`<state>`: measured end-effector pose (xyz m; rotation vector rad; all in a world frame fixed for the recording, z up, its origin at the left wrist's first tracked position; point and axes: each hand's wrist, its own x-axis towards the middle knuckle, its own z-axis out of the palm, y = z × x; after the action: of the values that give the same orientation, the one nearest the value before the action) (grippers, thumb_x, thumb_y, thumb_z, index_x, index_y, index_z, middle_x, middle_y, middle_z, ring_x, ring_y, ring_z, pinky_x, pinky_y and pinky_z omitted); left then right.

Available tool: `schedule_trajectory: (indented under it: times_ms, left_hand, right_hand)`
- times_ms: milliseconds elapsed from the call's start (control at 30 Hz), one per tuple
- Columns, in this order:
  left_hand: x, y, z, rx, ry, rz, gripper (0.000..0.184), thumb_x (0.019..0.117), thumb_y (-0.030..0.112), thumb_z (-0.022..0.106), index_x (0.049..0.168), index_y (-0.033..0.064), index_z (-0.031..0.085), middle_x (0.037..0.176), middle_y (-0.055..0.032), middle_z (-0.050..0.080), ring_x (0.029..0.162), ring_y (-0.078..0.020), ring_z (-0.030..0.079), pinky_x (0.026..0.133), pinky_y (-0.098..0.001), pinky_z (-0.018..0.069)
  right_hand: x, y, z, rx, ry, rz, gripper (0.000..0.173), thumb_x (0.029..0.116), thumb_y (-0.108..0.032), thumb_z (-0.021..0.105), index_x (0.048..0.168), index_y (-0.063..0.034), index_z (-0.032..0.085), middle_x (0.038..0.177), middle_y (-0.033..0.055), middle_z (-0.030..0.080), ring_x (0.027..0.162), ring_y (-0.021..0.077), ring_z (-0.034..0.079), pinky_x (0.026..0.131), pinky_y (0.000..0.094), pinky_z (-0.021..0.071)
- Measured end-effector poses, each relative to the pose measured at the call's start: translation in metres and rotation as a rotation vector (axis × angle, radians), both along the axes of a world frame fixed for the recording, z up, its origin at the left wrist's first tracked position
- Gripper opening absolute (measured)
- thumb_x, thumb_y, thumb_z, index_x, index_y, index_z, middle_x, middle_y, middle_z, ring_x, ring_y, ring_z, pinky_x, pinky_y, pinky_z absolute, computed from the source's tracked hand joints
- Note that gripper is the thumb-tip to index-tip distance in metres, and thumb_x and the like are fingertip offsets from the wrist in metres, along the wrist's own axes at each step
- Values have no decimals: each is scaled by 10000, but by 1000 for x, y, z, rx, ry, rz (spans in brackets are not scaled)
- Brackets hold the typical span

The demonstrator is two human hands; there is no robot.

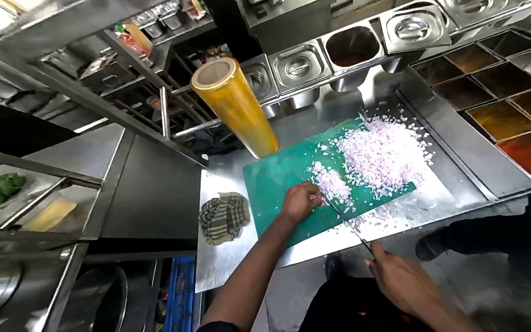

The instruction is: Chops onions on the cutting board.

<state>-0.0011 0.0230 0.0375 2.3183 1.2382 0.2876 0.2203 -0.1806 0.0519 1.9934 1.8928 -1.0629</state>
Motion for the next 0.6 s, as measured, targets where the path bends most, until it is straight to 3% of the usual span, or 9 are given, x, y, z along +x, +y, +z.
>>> schedule_trajectory:
  times_ms: [100, 233, 367, 500, 600]
  left_hand:
    - [-1, 2, -2, 28, -33, -3, 183, 864, 267, 836, 937, 109, 779, 1018, -39, 743, 899, -184, 712, 838, -425, 597]
    - [-5, -2, -10, 56, -96, -13, 165, 855, 245, 841, 909, 104, 775, 996, -39, 746, 891, -177, 714, 829, -421, 599]
    - [-9, -2, -18, 140, -149, -32, 188, 850, 274, 850, 919, 115, 778, 1019, -31, 750, 914, -150, 720, 834, -382, 612]
    - [-16, -6, -9, -9, -195, -5, 346, 781, 290, 910, 989, 77, 734, 1139, -97, 688, 985, -164, 702, 830, -357, 628]
    - [-15, -6, -5, -30, -130, -9, 175, 860, 189, 830, 964, 69, 757, 1132, -92, 715, 1006, -182, 701, 890, -380, 599]
  right_hand:
    - [3, -2, -14, -10, 8, -11, 471, 1087, -444, 377, 1362, -73, 468, 977, 210, 692, 934, 427, 715, 778, 582, 571]
    - [-1, 4, 5, 4, 15, 1, 482, 1085, -473, 363, 1348, -85, 477, 942, 188, 689, 908, 416, 713, 770, 576, 567]
    - [3, -7, -21, -30, 9, -41, 486, 1076, -472, 397, 1353, -80, 473, 951, 198, 692, 907, 418, 718, 758, 581, 572]
    - [1, -7, -19, -55, 1, -40, 469, 1081, -463, 389, 1346, -85, 469, 960, 192, 692, 920, 410, 717, 774, 572, 570]
    - [1, -6, -21, -33, -2, -39, 475, 1077, -462, 396, 1352, -84, 477, 973, 198, 696, 922, 418, 717, 775, 580, 570]
